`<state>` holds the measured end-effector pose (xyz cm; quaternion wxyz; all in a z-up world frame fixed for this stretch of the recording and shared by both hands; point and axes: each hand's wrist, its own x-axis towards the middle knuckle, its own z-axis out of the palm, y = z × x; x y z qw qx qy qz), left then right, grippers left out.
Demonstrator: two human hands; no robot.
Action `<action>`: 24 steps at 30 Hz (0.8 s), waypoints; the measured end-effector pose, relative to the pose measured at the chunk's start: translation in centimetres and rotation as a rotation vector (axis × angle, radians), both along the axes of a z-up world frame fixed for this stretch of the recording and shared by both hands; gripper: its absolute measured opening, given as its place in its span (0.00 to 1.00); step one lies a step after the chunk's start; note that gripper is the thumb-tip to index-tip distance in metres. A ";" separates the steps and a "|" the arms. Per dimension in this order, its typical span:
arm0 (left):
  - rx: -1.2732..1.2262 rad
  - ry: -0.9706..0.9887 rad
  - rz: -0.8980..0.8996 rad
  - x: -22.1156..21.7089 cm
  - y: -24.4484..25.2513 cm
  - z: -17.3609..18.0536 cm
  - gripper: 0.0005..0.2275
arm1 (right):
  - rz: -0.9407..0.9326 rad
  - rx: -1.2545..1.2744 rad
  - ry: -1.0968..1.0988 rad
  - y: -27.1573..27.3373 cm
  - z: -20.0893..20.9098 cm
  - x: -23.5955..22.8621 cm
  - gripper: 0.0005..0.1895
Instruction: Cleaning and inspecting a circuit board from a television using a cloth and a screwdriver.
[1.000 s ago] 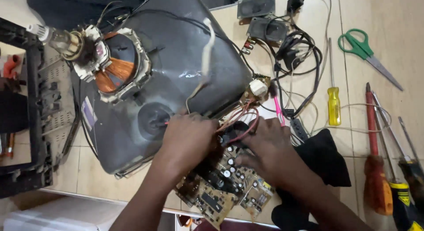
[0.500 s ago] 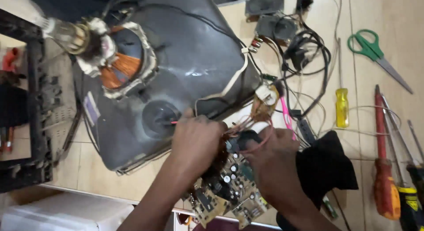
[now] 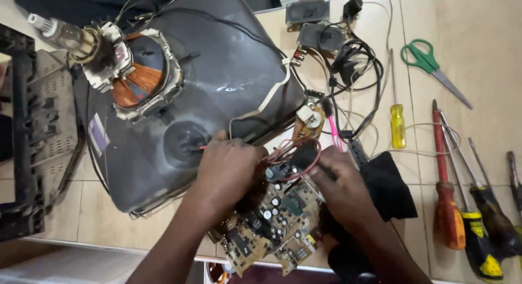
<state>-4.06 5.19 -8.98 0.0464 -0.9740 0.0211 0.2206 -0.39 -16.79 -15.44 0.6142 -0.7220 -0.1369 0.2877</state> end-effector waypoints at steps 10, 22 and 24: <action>-0.138 0.031 0.003 1.7 0.4 4.0 0.02 | 0.461 -0.528 -1.109 0.2 1.1 -5.4 0.14; -0.224 -0.016 -0.007 1.7 1.1 2.5 0.09 | 0.594 -1.017 -1.048 2.5 -1.5 -6.5 0.42; -0.270 0.024 -0.041 1.5 0.5 2.6 0.08 | 0.527 -1.035 -1.198 2.0 -1.9 -7.2 0.39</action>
